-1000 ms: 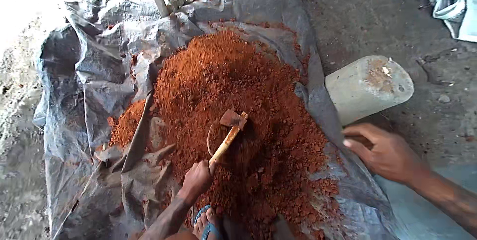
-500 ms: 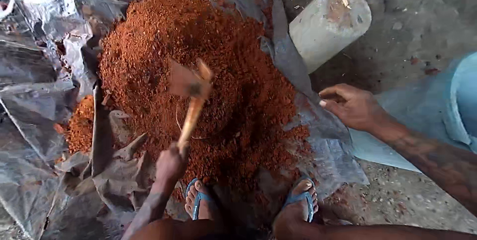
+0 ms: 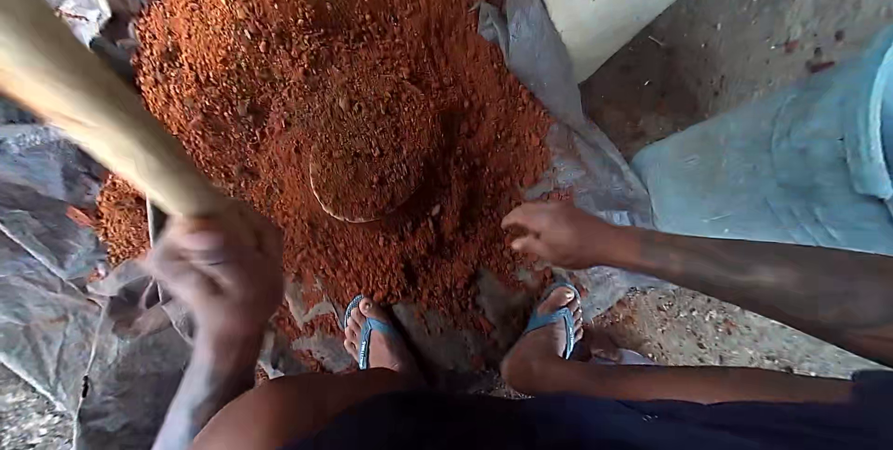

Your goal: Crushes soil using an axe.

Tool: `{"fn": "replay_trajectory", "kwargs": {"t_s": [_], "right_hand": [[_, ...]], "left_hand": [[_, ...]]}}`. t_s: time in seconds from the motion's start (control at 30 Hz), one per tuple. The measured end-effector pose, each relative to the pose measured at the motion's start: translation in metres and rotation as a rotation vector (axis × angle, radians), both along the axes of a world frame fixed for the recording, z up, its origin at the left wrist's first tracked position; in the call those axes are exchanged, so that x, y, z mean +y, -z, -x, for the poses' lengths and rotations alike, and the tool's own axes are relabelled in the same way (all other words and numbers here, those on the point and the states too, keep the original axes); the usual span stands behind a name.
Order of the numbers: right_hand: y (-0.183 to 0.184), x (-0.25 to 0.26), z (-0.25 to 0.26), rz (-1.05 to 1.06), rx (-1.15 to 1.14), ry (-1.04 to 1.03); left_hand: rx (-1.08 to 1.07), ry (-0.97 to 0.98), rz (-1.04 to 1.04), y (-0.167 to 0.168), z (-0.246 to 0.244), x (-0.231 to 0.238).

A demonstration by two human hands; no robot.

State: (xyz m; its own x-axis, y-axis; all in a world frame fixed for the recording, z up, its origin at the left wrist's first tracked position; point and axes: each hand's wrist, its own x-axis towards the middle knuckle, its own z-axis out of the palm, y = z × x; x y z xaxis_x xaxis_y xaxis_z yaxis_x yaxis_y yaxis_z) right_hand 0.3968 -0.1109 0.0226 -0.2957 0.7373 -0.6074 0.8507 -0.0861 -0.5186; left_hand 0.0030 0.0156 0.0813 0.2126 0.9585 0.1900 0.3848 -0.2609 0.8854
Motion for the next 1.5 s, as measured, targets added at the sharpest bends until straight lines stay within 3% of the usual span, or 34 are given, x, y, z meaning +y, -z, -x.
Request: {"fn": "replay_trajectory", "kwargs": {"t_s": [0.07, 0.13, 0.2, 0.33, 0.47, 0.57, 0.63, 0.7, 0.77, 0.83, 0.93, 1.0, 1.17, 1.3, 1.37, 1.43, 1.5], "right_hand": [[0.028, -0.01, 0.034, 0.14, -0.029, -0.183], [0.059, -0.023, 0.068, 0.068, -0.056, -0.332], [0.09, -0.043, 0.092, -0.063, -0.027, -0.418], [0.146, -0.093, 0.098, -0.305, 0.041, -0.466], [0.176, -0.121, 0.092, -0.548, 0.215, -0.579], [0.183, -0.119, 0.094, -0.688, 0.254, -0.611], [0.183, -0.103, 0.099, -0.826, 0.262, -0.572], [0.176, -0.079, 0.105, -0.85, 0.244, -0.55], [0.172, -0.058, 0.114, -0.851, 0.217, -0.486], [0.16, -0.036, 0.118, -0.821, 0.233, -0.314], [0.094, 0.017, 0.117, -0.537, 0.307, 0.145], [0.049, 0.071, 0.116, -0.398, 0.325, 0.336], [0.003, 0.161, 0.129, -0.216, 0.36, 0.466], [-0.022, 0.162, 0.093, -0.357, 0.3, 0.435], [-0.03, 0.144, 0.059, -0.378, 0.22, 0.366], [-0.033, 0.116, 0.022, -0.322, 0.118, 0.321], [-0.036, 0.082, -0.01, -0.21, 0.014, 0.305]], "left_hand": [[0.412, -0.008, 0.146, 0.039, -0.002, -0.019], [0.875, 0.107, 0.621, 0.078, -0.008, -0.022], [1.012, 0.189, 0.797, 0.098, -0.01, -0.016], [0.823, 0.186, 0.605, 0.032, 0.004, 0.002], [0.382, 0.051, 0.154, -0.018, 0.017, 0.006], [0.115, 0.066, -0.012, -0.017, 0.007, 0.007], [0.19, 0.046, 0.01, 0.021, 0.005, -0.001], [0.575, 0.069, 0.212, 0.07, 0.008, -0.011], [0.906, 0.168, 0.661, 0.102, 0.001, -0.007], [0.931, 0.196, 0.753, 0.108, 0.0, -0.002], [0.758, 0.174, 0.607, 0.067, 0.014, -0.003], [0.625, 0.098, 0.425, 0.038, 0.021, -0.003], [0.26, 0.027, -0.054, -0.046, 0.024, 0.021], [0.103, 0.039, -0.225, -0.074, 0.027, 0.021], [0.127, 0.051, -0.209, -0.05, 0.016, 0.01], [0.374, 0.037, -0.043, 0.008, 0.003, -0.006], [0.795, 0.125, 0.476, 0.065, -0.01, -0.009]]}}
